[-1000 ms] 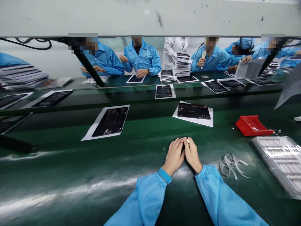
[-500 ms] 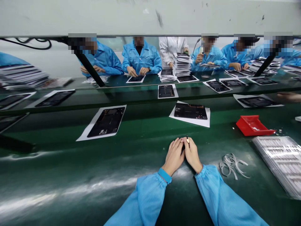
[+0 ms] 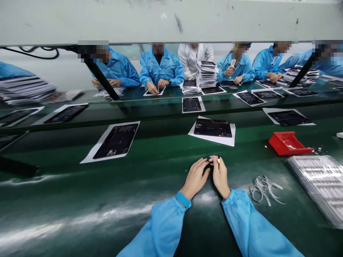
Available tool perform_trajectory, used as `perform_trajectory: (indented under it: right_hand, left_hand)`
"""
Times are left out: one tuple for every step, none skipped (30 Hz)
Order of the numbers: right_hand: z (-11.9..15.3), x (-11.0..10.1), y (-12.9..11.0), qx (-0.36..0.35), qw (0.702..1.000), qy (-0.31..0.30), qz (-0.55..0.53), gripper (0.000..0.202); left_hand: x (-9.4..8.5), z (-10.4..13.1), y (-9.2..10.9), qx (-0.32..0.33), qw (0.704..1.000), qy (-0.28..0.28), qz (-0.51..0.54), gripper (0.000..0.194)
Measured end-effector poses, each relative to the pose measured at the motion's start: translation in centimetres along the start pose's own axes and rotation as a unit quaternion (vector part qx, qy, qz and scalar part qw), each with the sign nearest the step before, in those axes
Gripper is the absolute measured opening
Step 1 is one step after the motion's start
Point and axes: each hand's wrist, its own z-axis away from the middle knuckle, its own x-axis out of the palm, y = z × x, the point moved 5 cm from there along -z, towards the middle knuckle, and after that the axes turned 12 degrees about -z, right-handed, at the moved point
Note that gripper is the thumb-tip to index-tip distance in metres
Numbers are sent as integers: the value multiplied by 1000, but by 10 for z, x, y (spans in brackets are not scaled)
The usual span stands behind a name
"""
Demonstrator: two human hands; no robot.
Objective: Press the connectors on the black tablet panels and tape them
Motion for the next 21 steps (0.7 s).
perform_trajectory:
  right_hand:
    - [0,-1,1,4,1000,12,-4,30]
    - [0,-2,1,8,1000,21,-7,31]
    - [0,-2,2,11,1000,27,-10,32]
    - [0,-1,2,13,999,30,-13,33]
    - [0,-1,3,15,999,30,-15,33]
    - [0,0,3,15,999,29,-16,33]
    - [0,1,4,16,999,28,-17,33]
    - [0,2,4,16,999,26,-18,33]
    - [0,3,5,16,999,24,-19,33]
    - [0,3,6,17,999,23,-19,34]
    - [1,3,6,17,999,22,-19,34]
    - [1,3,7,17,999,22,-18,33]
    - [1,4,7,17,999,22,-17,33]
    - [1,4,7,17,999,22,-16,33]
    - [2,4,7,18,999,22,-15,32]
    - [2,4,7,19,999,22,-13,32]
    - [2,5,7,20,999,22,-11,31]
    - [2,5,7,22,999,21,-10,31]
    - [2,5,6,24,999,21,-9,31]
    - [2,5,6,27,999,21,-10,31]
    - [2,6,6,31,999,21,-11,31]
  left_hand:
    - [-5,-3,-6,-12,1000,5,15,29]
    - [-11,-7,-14,-25,999,10,24,27]
    - [-16,-11,-24,-40,999,16,28,25]
    - [-21,-17,-36,-57,998,23,28,25]
    - [-26,-24,-50,-77,996,30,30,25]
    - [-29,-31,-65,-99,994,37,31,25]
    - [-32,-40,-81,-124,991,45,30,26]
    - [-34,-48,-96,-150,987,55,28,29]
    - [-35,-57,-111,-176,982,65,24,32]
    - [-36,-66,-124,-200,977,76,18,35]
    - [-36,-75,-136,-222,971,86,13,39]
    - [-36,-84,-145,-240,966,95,7,42]
    - [-36,-93,-153,-255,962,103,2,45]
    - [-35,-101,-159,-267,958,109,-1,48]
    - [-35,-110,-163,-277,954,112,-2,49]
    - [-34,-118,-167,-287,951,112,-2,50]
    - [-34,-126,-169,-297,948,109,-1,49]
    - [-33,-133,-172,-309,945,105,1,46]
    - [-33,-139,-174,-321,942,98,3,41]
    - [-32,-144,-176,-334,938,91,6,35]
    - [-32,-148,-178,-348,934,86,11,29]
